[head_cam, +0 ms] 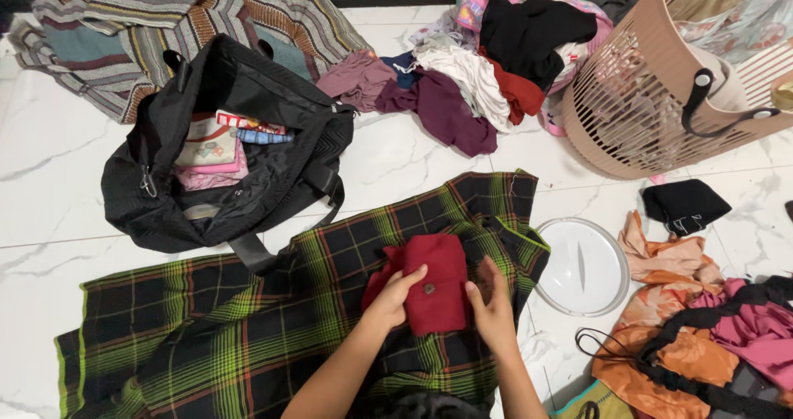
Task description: The person sits on the floor and folds clothes one at a time, smoothing and folding a blue shirt, a white shirt, a maroon button-up shirt, and a gray garment, placing each folded item into an open black duffel bag along with a rolled packaged item. The bag gradually fills with folded clothes as the person works through the piles around them.
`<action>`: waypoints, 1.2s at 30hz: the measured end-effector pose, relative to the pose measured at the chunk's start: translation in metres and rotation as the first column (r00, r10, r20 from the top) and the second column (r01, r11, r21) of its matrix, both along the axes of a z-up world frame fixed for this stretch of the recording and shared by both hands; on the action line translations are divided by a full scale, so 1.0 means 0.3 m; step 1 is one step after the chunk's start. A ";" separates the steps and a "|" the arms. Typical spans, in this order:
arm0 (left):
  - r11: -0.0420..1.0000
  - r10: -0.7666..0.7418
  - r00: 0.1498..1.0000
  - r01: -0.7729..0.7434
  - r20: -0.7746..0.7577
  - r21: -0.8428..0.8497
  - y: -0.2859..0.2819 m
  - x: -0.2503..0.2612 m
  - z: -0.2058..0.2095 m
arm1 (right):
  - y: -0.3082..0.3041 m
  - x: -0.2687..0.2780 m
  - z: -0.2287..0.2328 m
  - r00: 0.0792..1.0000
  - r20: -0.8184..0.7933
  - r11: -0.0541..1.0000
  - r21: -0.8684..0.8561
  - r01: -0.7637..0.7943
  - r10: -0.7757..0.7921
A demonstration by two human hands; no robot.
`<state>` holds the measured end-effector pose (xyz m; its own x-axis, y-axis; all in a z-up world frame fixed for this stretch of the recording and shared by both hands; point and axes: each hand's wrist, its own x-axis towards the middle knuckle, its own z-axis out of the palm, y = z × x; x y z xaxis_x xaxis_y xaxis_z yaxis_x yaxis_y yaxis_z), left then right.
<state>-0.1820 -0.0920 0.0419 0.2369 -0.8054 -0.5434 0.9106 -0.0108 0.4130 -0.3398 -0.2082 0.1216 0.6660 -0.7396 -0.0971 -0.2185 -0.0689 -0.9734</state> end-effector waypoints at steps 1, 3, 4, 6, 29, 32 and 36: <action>1.000 0.000 0.999 -0.001 -0.042 -0.025 0.001 -0.005 -0.004 | -0.009 -0.008 -0.033 0.997 -0.064 0.993 0.104 0.050 -0.043; 0.997 0.002 1.000 -0.003 -0.016 -0.079 -0.014 -0.029 0.004 | -0.012 -0.023 -0.087 0.997 0.077 0.919 0.395 -0.006 -0.026; 0.994 0.006 1.000 -0.006 -0.001 -0.108 -0.030 -0.035 0.012 | -0.024 -0.026 -0.104 0.988 0.150 0.851 0.523 -0.052 -0.032; 0.989 -0.034 0.999 0.037 0.026 -0.142 -0.053 -0.047 0.028 | -0.060 -0.041 -0.122 0.957 0.285 0.749 0.646 -0.148 -0.057; 0.826 0.509 0.841 -0.418 0.183 -0.378 0.138 0.109 0.030 | 0.246 0.266 0.396 0.876 -0.322 0.379 -0.807 -0.452 0.360; 0.791 0.556 0.829 -0.506 0.061 -0.344 0.224 0.152 -0.049 | 0.234 0.266 0.373 0.826 -0.274 0.524 -0.664 -0.533 0.493; 0.735 0.540 0.839 -0.512 -0.072 -0.444 0.318 0.181 -0.121 | 0.165 0.355 0.237 0.953 0.022 0.864 -0.427 -0.266 0.303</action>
<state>-0.1276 0.0035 0.0057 0.7125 -0.6867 -0.1444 0.6918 0.6530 0.3082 -0.2334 -0.1587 0.1926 0.8453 -0.4760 0.2428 -0.0454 -0.5165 -0.8551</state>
